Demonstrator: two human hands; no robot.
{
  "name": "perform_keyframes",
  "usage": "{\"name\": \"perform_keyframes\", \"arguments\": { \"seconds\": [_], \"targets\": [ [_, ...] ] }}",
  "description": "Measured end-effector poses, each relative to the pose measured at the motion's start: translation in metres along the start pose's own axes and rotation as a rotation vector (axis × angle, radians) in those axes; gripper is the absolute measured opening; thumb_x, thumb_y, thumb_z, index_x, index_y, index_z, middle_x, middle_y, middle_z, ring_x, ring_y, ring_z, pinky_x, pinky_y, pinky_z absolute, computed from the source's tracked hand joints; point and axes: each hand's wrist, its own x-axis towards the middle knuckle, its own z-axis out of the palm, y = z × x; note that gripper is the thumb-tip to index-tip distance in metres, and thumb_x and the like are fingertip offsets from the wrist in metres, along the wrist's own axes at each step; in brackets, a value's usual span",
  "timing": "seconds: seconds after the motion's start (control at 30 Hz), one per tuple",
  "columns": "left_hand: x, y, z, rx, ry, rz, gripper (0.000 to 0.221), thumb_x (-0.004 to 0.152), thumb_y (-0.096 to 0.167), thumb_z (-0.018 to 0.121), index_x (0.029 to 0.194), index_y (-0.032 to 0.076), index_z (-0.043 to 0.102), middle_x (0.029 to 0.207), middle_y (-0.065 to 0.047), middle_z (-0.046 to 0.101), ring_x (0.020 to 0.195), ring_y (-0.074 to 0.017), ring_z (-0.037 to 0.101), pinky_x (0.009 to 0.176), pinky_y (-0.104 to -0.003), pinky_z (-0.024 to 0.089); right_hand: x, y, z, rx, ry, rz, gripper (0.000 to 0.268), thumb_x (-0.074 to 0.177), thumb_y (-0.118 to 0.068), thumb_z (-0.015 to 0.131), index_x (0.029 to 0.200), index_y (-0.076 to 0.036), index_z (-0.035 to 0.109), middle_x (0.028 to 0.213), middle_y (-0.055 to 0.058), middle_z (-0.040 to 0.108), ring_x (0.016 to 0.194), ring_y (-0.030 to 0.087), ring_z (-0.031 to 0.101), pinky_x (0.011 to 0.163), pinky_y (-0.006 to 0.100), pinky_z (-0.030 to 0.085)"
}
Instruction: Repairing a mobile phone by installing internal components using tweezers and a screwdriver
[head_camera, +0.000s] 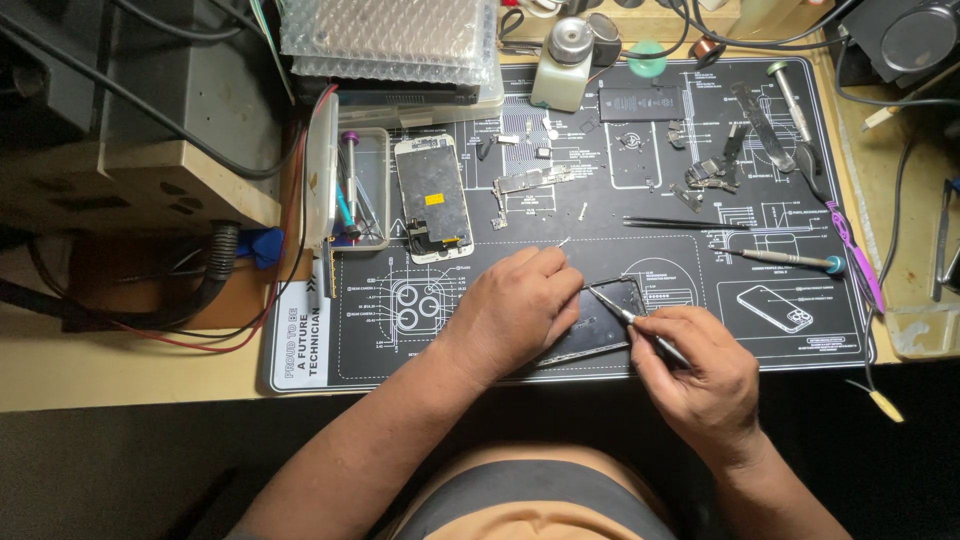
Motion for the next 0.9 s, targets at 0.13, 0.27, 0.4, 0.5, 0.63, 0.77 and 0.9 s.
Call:
{"name": "perform_keyframes", "arguments": {
  "seconds": [0.13,0.27,0.4,0.5,0.63,0.77,0.9],
  "targets": [
    [-0.001,-0.001,0.004,0.020,0.022,0.013,0.014,0.089,0.016,0.067,0.082,0.008,0.057,0.082,-0.008,0.054,0.071,-0.0303,0.053,0.065,-0.045,0.048,0.000,0.001,0.001,-0.017,0.012,-0.005,0.008,0.089,0.001,0.075,0.097,0.001,0.074,0.095,0.013,0.072,0.085,0.021,0.069,0.082,0.028,0.055],
    [0.000,0.001,0.005,0.035,0.076,0.017,0.015,0.091,0.015,0.066,0.081,0.009,0.057,0.080,-0.009,0.053,0.070,-0.0314,0.054,0.065,-0.046,0.048,0.003,0.000,0.002,-0.016,-0.001,-0.006,0.008,0.089,0.000,0.075,0.097,0.001,0.074,0.094,0.012,0.072,0.085,0.021,0.069,0.082,0.029,0.054],
    [0.001,0.004,0.010,0.107,0.158,-0.027,0.022,0.089,0.012,0.067,0.074,0.011,0.052,0.074,-0.006,0.051,0.066,-0.0289,0.052,0.061,-0.044,0.048,0.007,-0.002,0.004,-0.005,0.010,0.005,0.007,0.089,0.001,0.075,0.096,0.001,0.074,0.093,0.013,0.072,0.085,0.022,0.068,0.082,0.029,0.054],
    [0.003,0.004,0.014,0.098,0.156,-0.074,0.020,0.089,0.012,0.067,0.075,0.011,0.053,0.074,-0.007,0.052,0.065,-0.0294,0.051,0.060,-0.044,0.047,0.009,-0.001,0.009,-0.039,0.021,0.000,0.007,0.090,0.000,0.075,0.097,0.001,0.074,0.094,0.013,0.072,0.087,0.023,0.069,0.084,0.030,0.054],
    [0.008,0.000,0.016,0.148,0.178,-0.058,0.022,0.088,0.012,0.069,0.074,0.012,0.053,0.074,-0.006,0.051,0.066,-0.0278,0.051,0.059,-0.043,0.047,0.015,-0.004,0.013,-0.057,0.018,-0.016,0.007,0.092,-0.001,0.073,0.098,0.002,0.073,0.093,0.012,0.073,0.087,0.023,0.068,0.083,0.031,0.053],
    [0.010,-0.002,0.013,0.084,0.157,-0.089,0.022,0.091,0.014,0.067,0.074,0.011,0.053,0.074,-0.006,0.051,0.068,-0.0285,0.052,0.060,-0.044,0.047,0.019,-0.007,0.014,-0.110,-0.003,-0.074,0.006,0.095,-0.001,0.068,0.099,0.001,0.070,0.092,0.010,0.072,0.086,0.025,0.066,0.083,0.032,0.052],
    [0.012,-0.003,0.009,0.034,0.140,-0.074,0.019,0.088,0.010,0.067,0.075,0.010,0.053,0.075,-0.007,0.050,0.069,-0.0294,0.052,0.062,-0.045,0.046,0.021,-0.006,0.015,-0.115,0.007,-0.099,0.008,0.095,0.001,0.068,0.102,0.003,0.070,0.095,0.011,0.073,0.087,0.025,0.068,0.083,0.032,0.054]
  ]
}}
